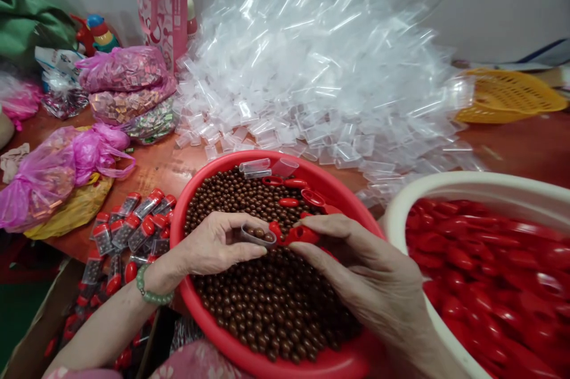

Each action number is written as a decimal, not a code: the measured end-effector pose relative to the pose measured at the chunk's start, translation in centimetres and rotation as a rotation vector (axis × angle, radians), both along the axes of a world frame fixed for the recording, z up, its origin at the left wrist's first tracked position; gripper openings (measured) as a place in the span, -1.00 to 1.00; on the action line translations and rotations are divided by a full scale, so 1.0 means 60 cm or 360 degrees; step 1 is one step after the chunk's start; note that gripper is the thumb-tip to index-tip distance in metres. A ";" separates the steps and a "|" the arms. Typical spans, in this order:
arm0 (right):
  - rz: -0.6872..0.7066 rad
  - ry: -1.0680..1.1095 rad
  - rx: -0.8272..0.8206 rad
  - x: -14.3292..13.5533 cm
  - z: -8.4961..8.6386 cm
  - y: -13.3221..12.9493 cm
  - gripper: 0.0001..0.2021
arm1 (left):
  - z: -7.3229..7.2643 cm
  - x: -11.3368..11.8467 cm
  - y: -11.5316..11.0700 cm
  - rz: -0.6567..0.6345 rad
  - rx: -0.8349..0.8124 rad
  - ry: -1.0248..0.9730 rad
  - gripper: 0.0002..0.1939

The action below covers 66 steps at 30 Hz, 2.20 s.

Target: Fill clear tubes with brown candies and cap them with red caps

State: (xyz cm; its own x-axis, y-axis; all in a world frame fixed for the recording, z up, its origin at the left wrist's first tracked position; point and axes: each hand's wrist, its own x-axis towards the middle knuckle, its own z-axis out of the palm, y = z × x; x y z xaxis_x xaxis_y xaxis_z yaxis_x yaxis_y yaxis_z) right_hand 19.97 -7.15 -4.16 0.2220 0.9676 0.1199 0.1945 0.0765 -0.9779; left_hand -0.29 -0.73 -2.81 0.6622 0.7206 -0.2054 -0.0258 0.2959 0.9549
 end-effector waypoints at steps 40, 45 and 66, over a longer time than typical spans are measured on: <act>0.0497 -0.0242 -0.0086 -0.002 0.047 0.043 -0.86 | -0.008 -0.021 0.007 -0.0017 -0.0124 -0.0271 -0.78; 0.0259 0.0382 -0.0261 -0.010 0.047 0.024 -0.79 | -0.006 -0.020 0.001 0.0015 -0.0027 -0.0246 -0.78; 0.0058 0.0592 0.0005 -0.036 0.047 0.004 -0.84 | 0.008 -0.004 -0.035 0.0096 0.0444 -0.0014 -0.88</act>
State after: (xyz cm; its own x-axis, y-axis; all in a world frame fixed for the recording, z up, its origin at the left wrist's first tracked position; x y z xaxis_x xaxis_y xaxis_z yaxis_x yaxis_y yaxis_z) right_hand 17.80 -6.92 -1.33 0.2164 0.9755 0.0403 -0.1772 0.0798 -0.9809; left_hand -0.53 -2.80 -2.33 0.6171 0.7868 0.0119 -0.0440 0.0194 0.9988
